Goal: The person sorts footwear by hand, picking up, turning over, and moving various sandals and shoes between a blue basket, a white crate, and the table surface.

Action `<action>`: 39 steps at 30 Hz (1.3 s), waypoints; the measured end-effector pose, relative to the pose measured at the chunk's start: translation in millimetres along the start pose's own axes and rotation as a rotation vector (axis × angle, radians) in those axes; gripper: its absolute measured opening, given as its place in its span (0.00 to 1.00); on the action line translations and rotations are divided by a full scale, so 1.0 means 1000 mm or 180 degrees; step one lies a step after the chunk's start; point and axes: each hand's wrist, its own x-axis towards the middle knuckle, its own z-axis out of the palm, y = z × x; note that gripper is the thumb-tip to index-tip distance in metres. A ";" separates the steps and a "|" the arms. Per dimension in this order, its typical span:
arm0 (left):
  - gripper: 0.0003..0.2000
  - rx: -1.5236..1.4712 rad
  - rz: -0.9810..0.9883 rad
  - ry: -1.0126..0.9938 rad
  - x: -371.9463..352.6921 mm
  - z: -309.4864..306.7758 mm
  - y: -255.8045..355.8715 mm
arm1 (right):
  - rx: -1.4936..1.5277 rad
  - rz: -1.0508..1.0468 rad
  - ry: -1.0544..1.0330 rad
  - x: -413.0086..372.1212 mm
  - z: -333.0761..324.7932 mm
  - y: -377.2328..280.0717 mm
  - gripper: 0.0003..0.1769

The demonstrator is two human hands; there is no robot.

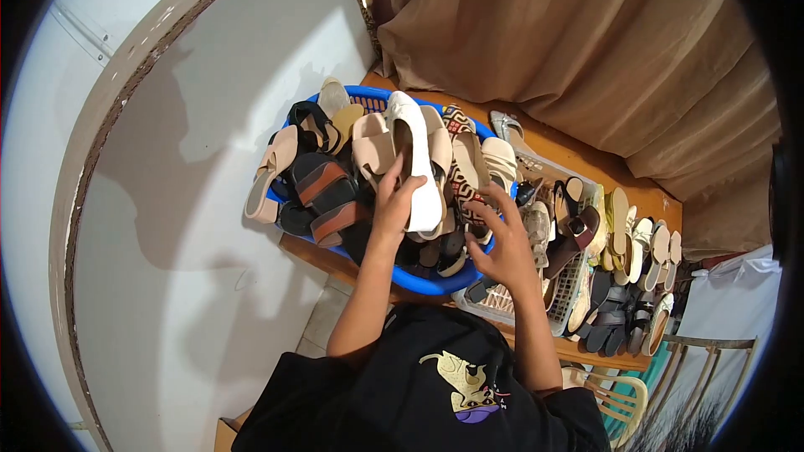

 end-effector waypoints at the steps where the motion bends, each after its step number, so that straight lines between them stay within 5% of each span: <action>1: 0.37 0.0196 0.0055 0.0037 -0.002 -0.001 0.002 | -0.0007 0.0023 -0.0037 0.000 0.000 -0.001 0.28; 12: 0.41 0.1408 0.0356 0.0114 0.010 -0.078 0.071 | -0.0563 -0.0168 0.0341 0.000 0.015 -0.023 0.25; 16: 0.35 0.1860 0.0742 0.0571 0.021 -0.086 0.071 | 0.0091 -0.0944 0.0228 -0.002 0.033 -0.032 0.27; 18: 0.33 0.3833 0.1206 0.0911 0.028 -0.093 0.059 | 0.0128 -0.0807 -0.0086 0.000 0.048 -0.043 0.29; 20: 0.28 0.4720 0.1532 0.1042 0.014 -0.068 0.066 | -0.0046 -0.0624 -0.0246 0.006 0.063 -0.039 0.32; 22: 0.22 0.4267 0.2146 0.0965 -0.004 -0.047 0.063 | -0.0545 -0.0389 -0.0328 0.007 0.078 -0.030 0.35; 24: 0.19 0.2867 0.0635 0.0468 -0.031 -0.022 0.064 | -0.0502 -0.0384 -0.0417 0.006 0.091 -0.019 0.37; 27: 0.27 0.3699 0.0005 0.0539 -0.051 -0.038 0.012 | 0.0022 0.0404 -0.0802 0.005 0.102 -0.012 0.39; 28: 0.27 0.3699 0.0012 0.0528 -0.053 -0.040 0.000 | -0.0130 0.0317 -0.0593 0.002 0.107 -0.010 0.39; 30: 0.26 0.3665 0.1073 0.0805 -0.053 -0.039 -0.020 | -0.0276 0.0233 -0.0388 0.003 0.112 -0.008 0.40; 39: 0.22 0.2570 0.0186 0.0581 -0.043 -0.043 -0.011 | -0.0163 -0.0066 0.0212 0.014 0.086 -0.032 0.33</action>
